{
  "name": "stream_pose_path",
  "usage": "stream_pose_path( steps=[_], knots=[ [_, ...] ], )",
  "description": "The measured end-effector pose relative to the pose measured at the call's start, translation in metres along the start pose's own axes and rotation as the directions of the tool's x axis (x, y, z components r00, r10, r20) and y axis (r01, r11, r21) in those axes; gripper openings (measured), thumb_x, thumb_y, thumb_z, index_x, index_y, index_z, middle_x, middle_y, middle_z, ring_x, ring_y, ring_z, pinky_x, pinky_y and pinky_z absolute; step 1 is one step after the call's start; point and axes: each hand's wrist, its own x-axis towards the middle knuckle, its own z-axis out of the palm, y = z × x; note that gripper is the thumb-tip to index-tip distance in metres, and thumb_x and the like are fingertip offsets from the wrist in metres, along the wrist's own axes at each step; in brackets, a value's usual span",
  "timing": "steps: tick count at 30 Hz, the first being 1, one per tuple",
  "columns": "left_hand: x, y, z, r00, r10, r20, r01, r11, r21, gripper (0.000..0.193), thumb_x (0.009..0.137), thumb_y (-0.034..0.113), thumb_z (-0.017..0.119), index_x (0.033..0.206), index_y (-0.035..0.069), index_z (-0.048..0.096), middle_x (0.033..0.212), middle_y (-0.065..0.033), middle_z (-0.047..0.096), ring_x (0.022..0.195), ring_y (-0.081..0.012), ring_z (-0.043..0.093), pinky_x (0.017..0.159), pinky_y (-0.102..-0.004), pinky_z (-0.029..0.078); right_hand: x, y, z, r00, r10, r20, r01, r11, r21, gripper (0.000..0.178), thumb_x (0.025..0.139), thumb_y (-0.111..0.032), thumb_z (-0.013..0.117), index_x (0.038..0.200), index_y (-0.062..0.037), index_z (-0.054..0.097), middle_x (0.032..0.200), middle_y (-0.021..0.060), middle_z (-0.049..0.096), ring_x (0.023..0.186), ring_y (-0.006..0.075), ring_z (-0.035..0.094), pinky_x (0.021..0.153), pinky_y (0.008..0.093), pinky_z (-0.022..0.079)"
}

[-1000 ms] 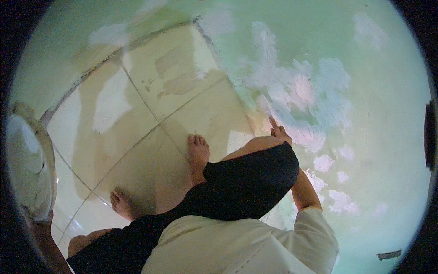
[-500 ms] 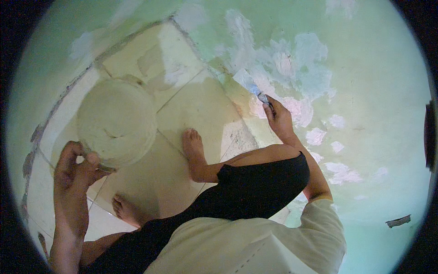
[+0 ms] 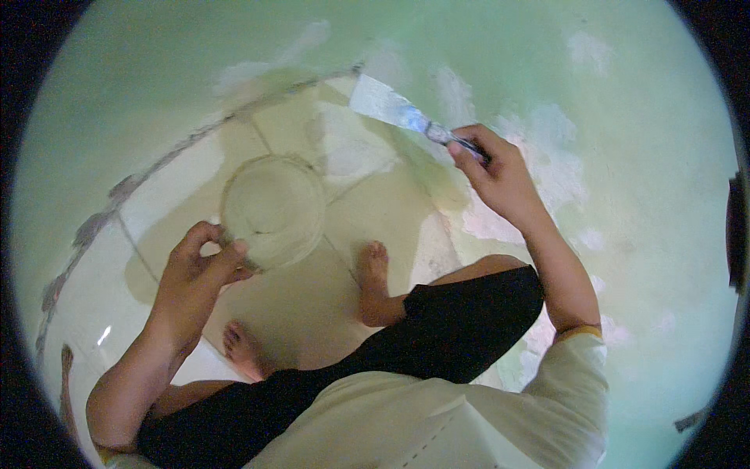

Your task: The person applies a white substance from a bowl onto the wall and baseboard area using a putty knife.

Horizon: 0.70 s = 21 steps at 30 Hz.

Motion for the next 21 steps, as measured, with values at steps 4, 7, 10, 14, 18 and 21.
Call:
stream_pose_path(
  steps=[4,7,10,14,18,21],
  knots=[
    [0.004,0.001,0.002,1.0,-0.007,-0.007,0.007,0.999,-0.038,0.024,0.09,0.02,0.065,0.103,0.005,0.052,0.093,-0.0106,0.064,0.084,-0.0213,0.066,0.082,-0.0344,0.054,-0.018,-0.016,-0.009,0.999,0.003,-0.034,0.003,0.985,0.173,0.026,0.092,-0.025,0.063,0.103,-0.0016,0.062,0.083,0.0078,0.064,0.075,0.0132,0.057,0.069,0.0274,0.047],
    [0.007,0.001,0.005,0.998,0.063,-0.028,-0.065,0.995,-0.074,0.021,0.09,0.018,0.065,0.103,0.005,0.053,0.095,-0.0098,0.063,0.084,-0.0204,0.066,0.081,-0.0323,0.053,-0.035,-0.045,-0.014,0.998,0.06,0.009,-0.059,0.927,0.371,0.021,0.09,-0.018,0.065,0.102,-0.0014,0.062,0.084,0.0058,0.065,0.076,0.0098,0.057,0.069,0.0245,0.046],
    [0.007,0.005,-0.001,0.996,0.075,-0.056,-0.077,0.996,-0.042,0.021,0.091,0.019,0.065,0.102,0.004,0.054,0.097,-0.0103,0.063,0.085,-0.0204,0.066,0.08,-0.0308,0.053,-0.038,-0.061,-0.005,0.996,-0.081,0.029,0.065,0.926,0.372,0.019,0.088,-0.013,0.067,0.102,-0.0012,0.062,0.08,0.0044,0.064,0.071,0.0087,0.056,0.065,0.0236,0.046],
    [0.017,-0.004,0.005,0.992,0.084,-0.092,-0.083,0.996,0.011,0.025,0.091,0.022,0.065,0.103,0.003,0.054,0.097,-0.0106,0.063,0.087,-0.0214,0.067,0.077,-0.0299,0.052,-0.036,-0.063,-0.002,0.98,-0.004,0.201,-0.09,0.885,0.458,0.019,0.086,-0.011,0.069,0.101,-0.0017,0.062,0.074,0.0043,0.063,0.061,0.0085,0.056,0.054,0.023,0.045],
    [0.03,-0.003,0.007,0.992,0.064,-0.104,-0.057,0.996,0.067,0.031,0.091,0.025,0.066,0.106,0.001,0.054,0.097,-0.0112,0.063,0.087,-0.0215,0.068,0.076,-0.0293,0.052,-0.014,-0.053,0.027,0.959,-0.114,0.258,-0.017,0.889,0.458,0.017,0.088,-0.013,0.066,0.102,-0.0029,0.063,0.072,0.006,0.064,0.056,0.009,0.056,0.051,0.0236,0.046],
    [0.027,-0.018,0.007,0.983,0.082,-0.167,-0.072,0.996,0.061,0.031,0.09,0.027,0.066,0.1,0.0,0.054,0.091,-0.0123,0.064,0.081,-0.0191,0.068,0.07,-0.0293,0.051,0.002,-0.058,0.05,0.927,-0.216,0.305,0.054,0.885,0.463,0.017,0.09,-0.014,0.065,0.103,-0.0033,0.063,0.072,0.0062,0.064,0.056,0.0094,0.057,0.05,0.0248,0.046]
  ],
)
